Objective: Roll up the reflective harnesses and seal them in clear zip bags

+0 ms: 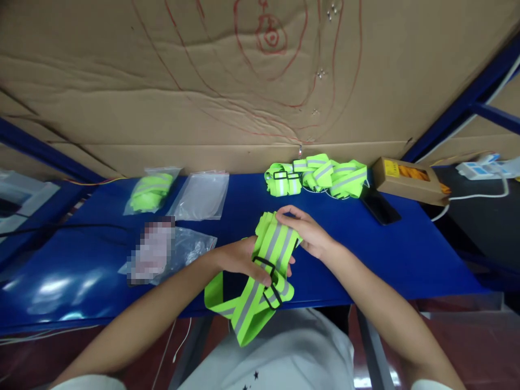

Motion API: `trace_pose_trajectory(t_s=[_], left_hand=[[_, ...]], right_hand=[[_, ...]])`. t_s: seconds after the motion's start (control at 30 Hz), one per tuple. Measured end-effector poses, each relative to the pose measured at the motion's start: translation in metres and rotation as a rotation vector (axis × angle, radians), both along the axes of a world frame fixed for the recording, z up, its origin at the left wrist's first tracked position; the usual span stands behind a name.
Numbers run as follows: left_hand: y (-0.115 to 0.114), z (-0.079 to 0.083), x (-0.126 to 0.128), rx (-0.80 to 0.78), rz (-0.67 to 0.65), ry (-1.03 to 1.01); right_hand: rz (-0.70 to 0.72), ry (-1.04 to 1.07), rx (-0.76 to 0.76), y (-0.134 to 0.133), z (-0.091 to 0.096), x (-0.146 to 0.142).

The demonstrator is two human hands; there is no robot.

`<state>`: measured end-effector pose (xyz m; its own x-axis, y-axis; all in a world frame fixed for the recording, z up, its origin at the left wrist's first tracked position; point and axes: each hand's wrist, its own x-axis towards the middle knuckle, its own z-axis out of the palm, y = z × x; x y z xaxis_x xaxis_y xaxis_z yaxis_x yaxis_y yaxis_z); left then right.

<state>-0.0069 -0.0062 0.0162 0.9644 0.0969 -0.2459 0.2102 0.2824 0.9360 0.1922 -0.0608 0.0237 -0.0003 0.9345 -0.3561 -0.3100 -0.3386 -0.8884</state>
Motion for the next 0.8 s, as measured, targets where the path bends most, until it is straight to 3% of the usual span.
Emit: trace_pose_trajectory(t_s=[0.13,0.23,0.4,0.53,0.6,0.73,0.8], left_hand=[[0.001,-0.003,-0.001,0.203,0.088,0.066],[-0.004,-0.006,-0.001,0.263,0.168,0.061],[-0.007,-0.007,0.002,0.216,0.13,0.021],[-0.005,-0.006,0.002,0.152,0.141,0.039],[-0.006,-0.006,0.001,0.06,0.179,0.05],[-0.015,-0.008,0.001,-0.401,0.096,-0.012],[-0.022,-0.008,0.002,-0.511,0.158,-0.005]], right_hand=[[-0.017,0.067,-0.02,0.001,-0.002,0.001],[0.031,0.007,-0.027,0.003,-0.007,0.004],[0.07,-0.565,0.268,-0.002,-0.003,0.011],[0.234,-0.745,0.409,-0.008,0.003,0.015],[0.316,-0.765,0.46,-0.009,0.001,0.016],[0.514,-0.649,0.468,-0.005,-0.004,0.022],[0.549,-0.609,0.477,-0.003,-0.006,0.025]])
